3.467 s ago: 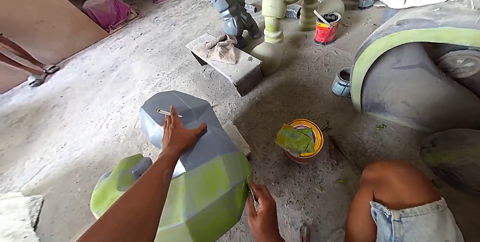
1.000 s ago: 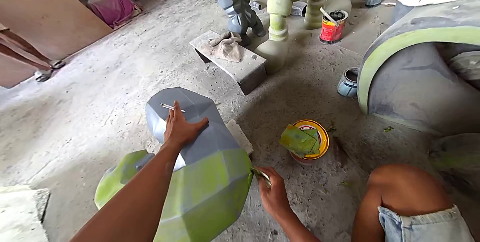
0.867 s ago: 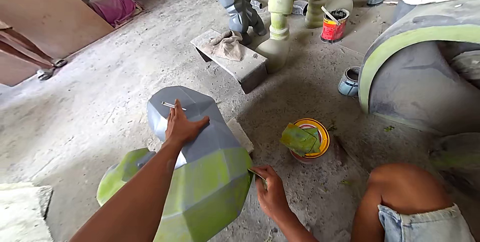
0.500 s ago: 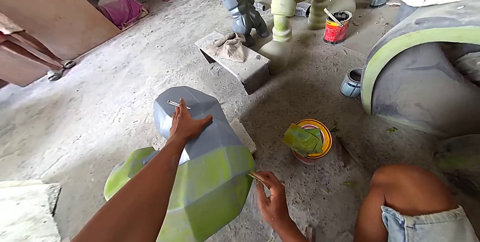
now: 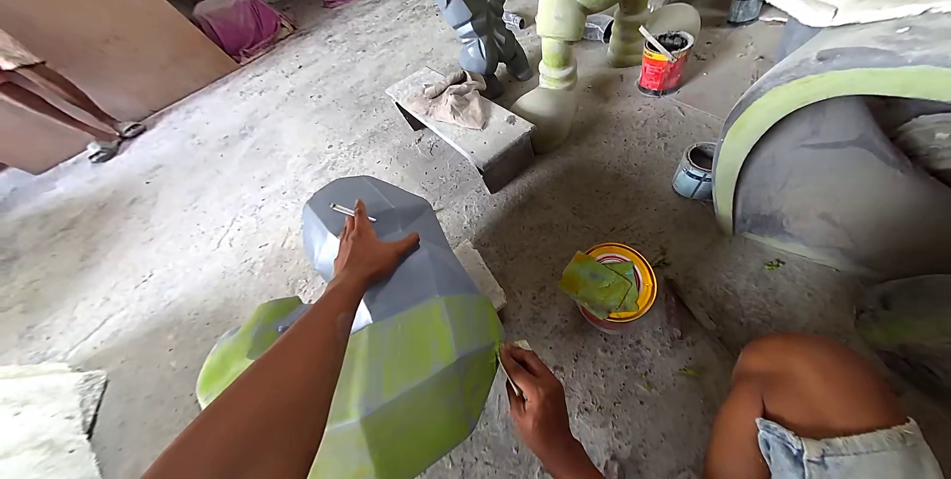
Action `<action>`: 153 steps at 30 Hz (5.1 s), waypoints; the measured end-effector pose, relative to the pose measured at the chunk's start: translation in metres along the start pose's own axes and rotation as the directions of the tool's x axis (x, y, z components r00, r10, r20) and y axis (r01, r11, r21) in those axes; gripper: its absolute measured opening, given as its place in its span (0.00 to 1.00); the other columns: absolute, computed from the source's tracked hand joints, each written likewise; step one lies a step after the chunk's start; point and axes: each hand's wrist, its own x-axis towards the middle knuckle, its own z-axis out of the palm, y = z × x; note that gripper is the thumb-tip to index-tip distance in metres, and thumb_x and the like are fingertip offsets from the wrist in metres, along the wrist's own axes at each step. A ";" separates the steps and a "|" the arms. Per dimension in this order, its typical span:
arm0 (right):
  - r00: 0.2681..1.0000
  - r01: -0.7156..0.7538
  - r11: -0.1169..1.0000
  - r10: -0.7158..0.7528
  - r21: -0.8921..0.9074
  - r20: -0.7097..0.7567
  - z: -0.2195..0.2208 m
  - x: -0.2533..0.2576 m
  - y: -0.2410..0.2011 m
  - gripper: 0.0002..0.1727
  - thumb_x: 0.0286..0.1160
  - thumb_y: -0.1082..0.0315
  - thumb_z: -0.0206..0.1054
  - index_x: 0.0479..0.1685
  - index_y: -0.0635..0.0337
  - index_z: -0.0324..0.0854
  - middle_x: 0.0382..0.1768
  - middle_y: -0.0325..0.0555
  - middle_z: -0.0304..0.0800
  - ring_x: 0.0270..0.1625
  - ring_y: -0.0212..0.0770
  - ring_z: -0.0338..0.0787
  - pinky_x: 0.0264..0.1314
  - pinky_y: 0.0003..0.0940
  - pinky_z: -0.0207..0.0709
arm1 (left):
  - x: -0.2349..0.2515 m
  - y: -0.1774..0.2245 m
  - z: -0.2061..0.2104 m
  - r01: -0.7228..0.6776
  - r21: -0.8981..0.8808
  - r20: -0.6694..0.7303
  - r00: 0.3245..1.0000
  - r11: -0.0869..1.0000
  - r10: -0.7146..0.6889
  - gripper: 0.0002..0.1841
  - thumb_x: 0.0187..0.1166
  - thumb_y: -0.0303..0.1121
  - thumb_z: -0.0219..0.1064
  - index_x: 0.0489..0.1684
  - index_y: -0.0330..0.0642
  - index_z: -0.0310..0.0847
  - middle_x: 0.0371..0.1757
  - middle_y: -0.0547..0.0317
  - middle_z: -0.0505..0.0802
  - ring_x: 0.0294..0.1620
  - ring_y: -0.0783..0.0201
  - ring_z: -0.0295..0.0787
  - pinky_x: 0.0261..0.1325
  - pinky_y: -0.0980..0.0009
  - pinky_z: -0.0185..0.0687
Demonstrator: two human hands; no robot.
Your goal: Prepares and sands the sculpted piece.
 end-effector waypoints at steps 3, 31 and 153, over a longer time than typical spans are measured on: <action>0.997 0.049 0.998 -0.046 -0.044 0.069 -0.007 -0.010 0.013 0.24 0.72 0.73 0.67 0.68 0.45 0.89 0.67 0.37 0.90 0.66 0.31 0.89 0.67 0.29 0.87 | 0.001 -0.002 0.002 -0.002 0.006 -0.002 1.000 1.000 0.002 0.69 0.54 0.70 0.79 0.96 0.41 0.41 0.90 0.32 0.63 0.87 0.31 0.62 0.77 0.26 0.63; 0.984 -0.144 0.966 0.116 0.213 0.136 -0.017 -0.027 -0.082 0.24 0.71 0.76 0.65 0.66 0.48 0.91 0.62 0.41 0.90 0.61 0.32 0.90 0.60 0.29 0.89 | 0.009 -0.002 -0.001 -0.001 0.020 0.036 0.999 1.000 0.000 0.70 0.53 0.71 0.77 0.96 0.38 0.40 0.89 0.30 0.63 0.89 0.32 0.60 0.82 0.30 0.60; 0.881 -0.446 0.576 0.420 0.685 0.220 -0.013 -0.033 -0.064 0.16 0.76 0.79 0.60 0.58 0.68 0.89 0.56 0.52 0.94 0.58 0.41 0.94 0.64 0.40 0.89 | 0.024 -0.005 -0.005 0.018 -0.009 0.073 0.997 1.000 -0.017 0.69 0.54 0.69 0.79 0.95 0.39 0.42 0.87 0.31 0.68 0.86 0.32 0.65 0.79 0.28 0.62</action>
